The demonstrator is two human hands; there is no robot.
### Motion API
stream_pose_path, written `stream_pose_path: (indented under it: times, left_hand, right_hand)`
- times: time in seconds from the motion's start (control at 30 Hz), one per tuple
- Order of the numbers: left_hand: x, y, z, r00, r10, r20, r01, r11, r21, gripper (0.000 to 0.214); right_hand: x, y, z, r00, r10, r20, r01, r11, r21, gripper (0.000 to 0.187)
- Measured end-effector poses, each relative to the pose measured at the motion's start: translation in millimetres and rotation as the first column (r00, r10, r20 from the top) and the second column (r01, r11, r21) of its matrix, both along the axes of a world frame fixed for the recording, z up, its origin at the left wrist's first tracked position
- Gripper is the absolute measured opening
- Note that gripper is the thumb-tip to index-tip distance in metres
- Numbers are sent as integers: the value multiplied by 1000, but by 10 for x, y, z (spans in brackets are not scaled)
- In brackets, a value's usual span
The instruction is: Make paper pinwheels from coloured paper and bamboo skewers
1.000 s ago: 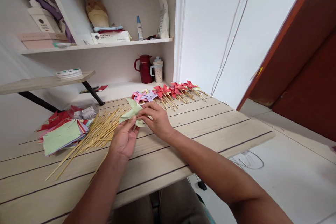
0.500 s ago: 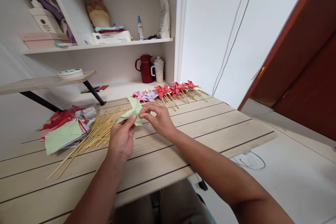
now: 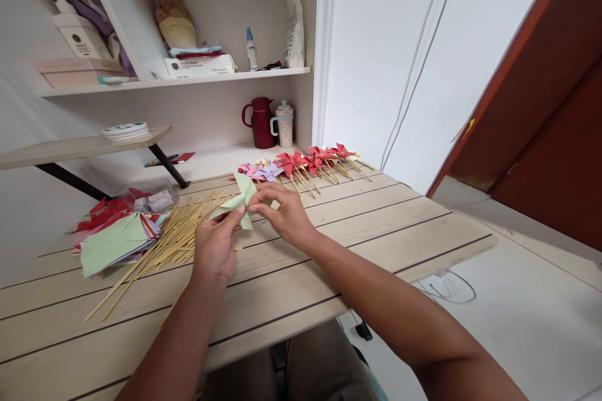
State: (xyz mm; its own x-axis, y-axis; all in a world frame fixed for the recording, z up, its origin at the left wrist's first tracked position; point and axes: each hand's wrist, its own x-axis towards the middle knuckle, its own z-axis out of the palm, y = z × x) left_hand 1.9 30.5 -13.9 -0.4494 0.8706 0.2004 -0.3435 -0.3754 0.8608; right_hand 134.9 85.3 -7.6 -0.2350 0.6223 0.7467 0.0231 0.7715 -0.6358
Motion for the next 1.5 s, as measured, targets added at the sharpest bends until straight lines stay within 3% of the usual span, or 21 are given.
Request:
stream_pose_path:
  times: [0.27,0.47,0.53,0.63,0.73,0.8,0.93,1.0,1.07,1.13,1.2,1.27,1.33,1.4,1.43,1.5]
  left_hand:
    - [31,-23,43,999,40,-33,-41,999,-18,25]
    - [-36,9,18,992,129,5,-128,987,-92,25]
    - [-90,32,6,985,169,37,-164,978,-127,23]
    - [-160,70,-16,968,232,94,-211,958,-193,18]
    - [-203,107,-43,950,282,133,-251,945,-208,19]
    - [-227,128,-57,930,341,139,-309,928,-210,18]
    - [-275,149,-63,896,412,164,-373,900,-223,15]
    - [-285,149,-60,902,394,175,-357,910,-209,13]
    - [-282,150,-61,913,368,178,-336,923,-186,12]
    - [-273,155,-66,917,358,176,-331,929,-167,12]
    - [-266,162,-76,917,365,158,-344,928,-147,12]
    - [-265,168,-87,920,370,126,-358,927,-110,12]
    - [-269,171,-95,924,369,102,-362,928,-82,13]
    - [-271,171,-99,927,362,101,-356,931,-74,14]
    - [-270,169,-99,928,357,106,-351,933,-77,15]
    - [-261,161,-91,933,339,123,-330,940,-84,17]
  right_hand:
    - [-18,13,-23,999,30,-33,-31,998,-47,16]
    - [51,135,-39,985,62,-160,-101,963,-249,12]
    - [104,211,-78,995,59,-74,-79,950,-301,11]
    - [156,322,-160,971,118,210,-37,934,-356,6]
    - [158,351,-185,916,51,399,112,920,-375,10]
    - [165,279,-138,950,-23,310,140,922,-362,11]
    - [285,-120,-14,988,100,116,-59,949,-309,21]
    - [380,-381,-40,954,189,233,-115,949,-295,29]
    - [452,-600,-148,858,274,434,-222,961,-167,48]
    - [475,-721,-300,776,184,604,-237,972,8,60]
    - [451,-727,-434,718,54,694,-210,967,142,48]
    - [407,-647,-503,695,-15,719,-170,968,185,38]
    - [375,-529,-500,734,29,679,-153,980,124,42]
    - [369,-406,-456,826,159,541,-140,987,-77,47]
    - [372,-345,-428,871,223,437,-139,967,-216,47]
    - [378,-215,-373,935,283,215,-144,855,-498,51]
